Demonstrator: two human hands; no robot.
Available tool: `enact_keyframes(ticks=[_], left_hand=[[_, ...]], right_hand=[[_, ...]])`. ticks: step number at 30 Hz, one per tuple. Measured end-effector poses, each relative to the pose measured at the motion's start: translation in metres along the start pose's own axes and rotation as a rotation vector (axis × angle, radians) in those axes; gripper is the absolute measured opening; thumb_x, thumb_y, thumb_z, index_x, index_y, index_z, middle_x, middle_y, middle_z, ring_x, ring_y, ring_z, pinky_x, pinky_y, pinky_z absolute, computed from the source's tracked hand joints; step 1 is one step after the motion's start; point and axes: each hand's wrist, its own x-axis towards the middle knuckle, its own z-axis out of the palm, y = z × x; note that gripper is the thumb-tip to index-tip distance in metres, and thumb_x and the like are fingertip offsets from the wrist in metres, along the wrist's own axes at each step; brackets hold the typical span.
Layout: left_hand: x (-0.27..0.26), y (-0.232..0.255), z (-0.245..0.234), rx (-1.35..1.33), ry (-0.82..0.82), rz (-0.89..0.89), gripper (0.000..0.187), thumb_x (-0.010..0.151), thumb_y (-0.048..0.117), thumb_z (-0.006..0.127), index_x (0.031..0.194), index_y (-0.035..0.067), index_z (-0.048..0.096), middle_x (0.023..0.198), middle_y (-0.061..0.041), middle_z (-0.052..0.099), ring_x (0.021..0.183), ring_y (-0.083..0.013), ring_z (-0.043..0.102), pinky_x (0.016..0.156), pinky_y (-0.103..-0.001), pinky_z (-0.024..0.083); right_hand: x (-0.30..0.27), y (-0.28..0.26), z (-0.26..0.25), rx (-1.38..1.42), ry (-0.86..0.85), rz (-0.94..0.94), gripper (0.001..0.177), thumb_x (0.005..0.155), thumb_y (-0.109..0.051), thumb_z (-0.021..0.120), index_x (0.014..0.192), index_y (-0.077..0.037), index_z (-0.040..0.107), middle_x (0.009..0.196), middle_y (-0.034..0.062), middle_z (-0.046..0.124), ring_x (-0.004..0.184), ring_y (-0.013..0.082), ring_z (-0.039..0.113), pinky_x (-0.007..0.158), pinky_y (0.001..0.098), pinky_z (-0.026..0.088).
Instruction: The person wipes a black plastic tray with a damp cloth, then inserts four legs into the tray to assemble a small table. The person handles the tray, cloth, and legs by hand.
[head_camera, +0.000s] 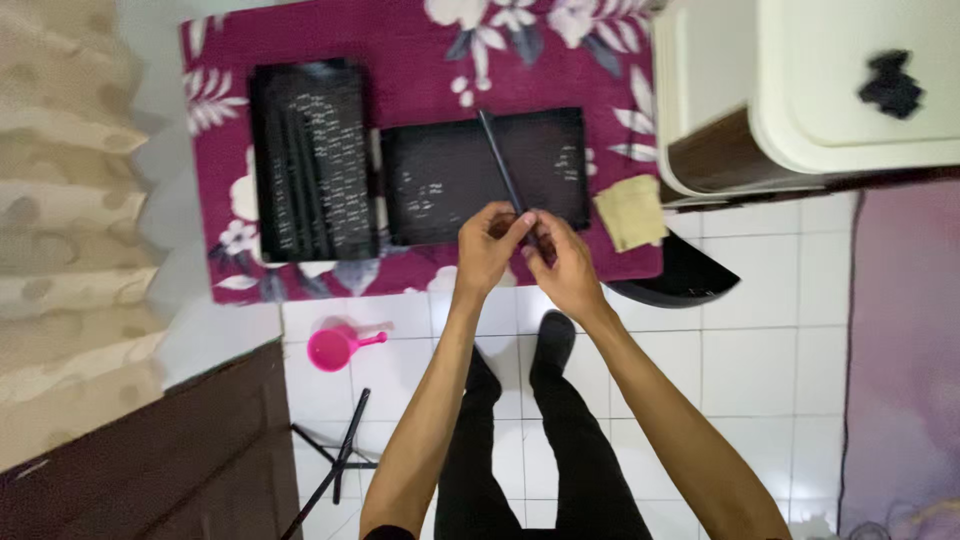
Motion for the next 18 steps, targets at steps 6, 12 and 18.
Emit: enact_keyframes(ticks=[6,12,18], left_hand=[[-0.003,-0.031,-0.109,0.377,0.442,0.131,0.028,0.096,0.021,0.074,0.11,-0.002,0.075,0.093,-0.012,0.075,0.082,-0.0201,0.072,0.077,-0.033,0.057],[-0.02,-0.081,-0.17,0.61,0.405,0.172,0.031,0.092,0.014,0.073,0.117,-0.005,0.071,0.097,-0.02,0.072,0.083,-0.0324,0.07,0.078,-0.042,0.054],[-0.02,-0.071,-0.184,0.333,0.297,0.028,0.032,0.096,0.016,0.065,0.121,-0.003,0.069,0.107,-0.019,0.074,0.086,-0.0258,0.075,0.077,-0.036,0.058]], right_hand=[[0.019,-0.008,0.057,-0.227,-0.051,0.072,0.035,0.09,-0.007,0.069,0.123,-0.002,0.061,0.111,0.0144,0.067,0.086,0.0291,0.072,0.079,0.0413,0.057],[0.032,-0.012,0.108,-0.524,-0.182,-0.053,0.044,0.075,-0.004,0.074,0.118,-0.003,0.067,0.12,0.0131,0.065,0.079,0.0368,0.071,0.075,0.0486,0.056],[0.037,-0.011,0.122,-0.737,-0.128,-0.087,0.024,0.079,0.001,0.071,0.103,-0.003,0.069,0.115,0.0114,0.067,0.086,0.0386,0.07,0.077,0.0489,0.056]])
